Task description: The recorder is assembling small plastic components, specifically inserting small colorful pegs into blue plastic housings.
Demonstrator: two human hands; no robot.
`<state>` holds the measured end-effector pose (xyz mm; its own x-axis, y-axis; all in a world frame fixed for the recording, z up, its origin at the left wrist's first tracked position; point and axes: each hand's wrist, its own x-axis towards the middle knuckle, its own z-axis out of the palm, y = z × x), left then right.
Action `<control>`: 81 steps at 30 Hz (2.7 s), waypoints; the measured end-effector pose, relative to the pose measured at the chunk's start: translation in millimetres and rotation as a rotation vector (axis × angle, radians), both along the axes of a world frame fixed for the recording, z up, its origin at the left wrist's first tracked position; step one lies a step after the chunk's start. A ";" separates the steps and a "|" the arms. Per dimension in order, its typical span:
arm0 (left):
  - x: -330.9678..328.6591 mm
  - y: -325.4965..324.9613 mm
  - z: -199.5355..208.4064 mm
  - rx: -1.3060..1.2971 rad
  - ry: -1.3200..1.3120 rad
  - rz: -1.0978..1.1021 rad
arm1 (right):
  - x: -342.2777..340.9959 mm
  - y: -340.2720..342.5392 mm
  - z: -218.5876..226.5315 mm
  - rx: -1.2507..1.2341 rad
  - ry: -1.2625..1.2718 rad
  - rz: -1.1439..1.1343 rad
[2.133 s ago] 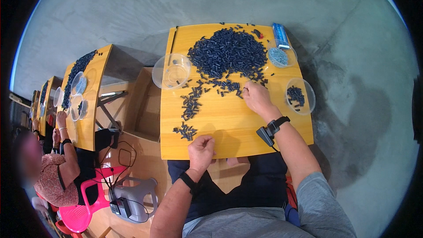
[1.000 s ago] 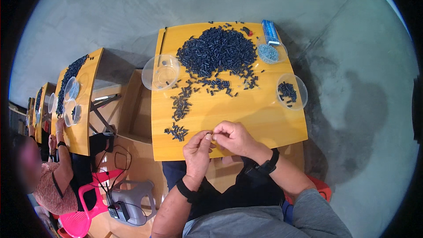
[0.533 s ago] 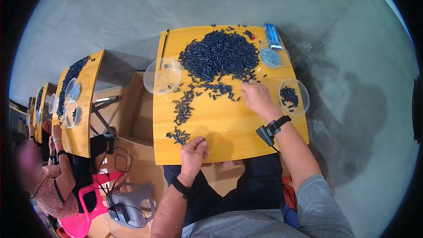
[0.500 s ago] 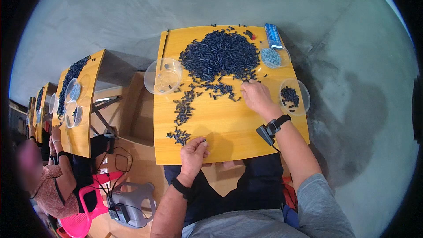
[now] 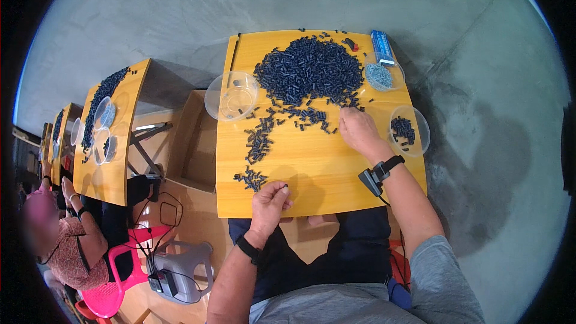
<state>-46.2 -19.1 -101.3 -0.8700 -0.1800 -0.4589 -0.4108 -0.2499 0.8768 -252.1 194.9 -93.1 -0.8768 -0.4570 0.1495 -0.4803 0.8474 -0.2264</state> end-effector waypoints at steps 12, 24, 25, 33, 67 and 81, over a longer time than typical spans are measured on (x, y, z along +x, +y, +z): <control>4.8 4.6 16.4 0.126 0.024 0.072 | 63.3 -9.8 42.4 -1.009 -0.717 -0.064; 11.3 20.7 58.6 0.154 0.196 -0.031 | 125.6 -25.9 82.5 -0.961 -0.790 0.244; 14.3 21.8 60.2 0.158 0.213 -0.040 | 128.5 -25.3 84.0 -0.945 -0.787 0.266; 31.1 21.1 69.4 0.147 0.303 -0.105 | 145.1 -29.1 113.0 -0.886 -0.761 0.388; 36.7 18.2 68.6 0.227 0.243 -0.102 | 166.5 -37.5 97.3 -0.736 -0.374 0.487; 28.7 20.4 62.3 0.255 0.225 -0.033 | 77.3 -18.8 25.7 -0.489 -0.143 0.040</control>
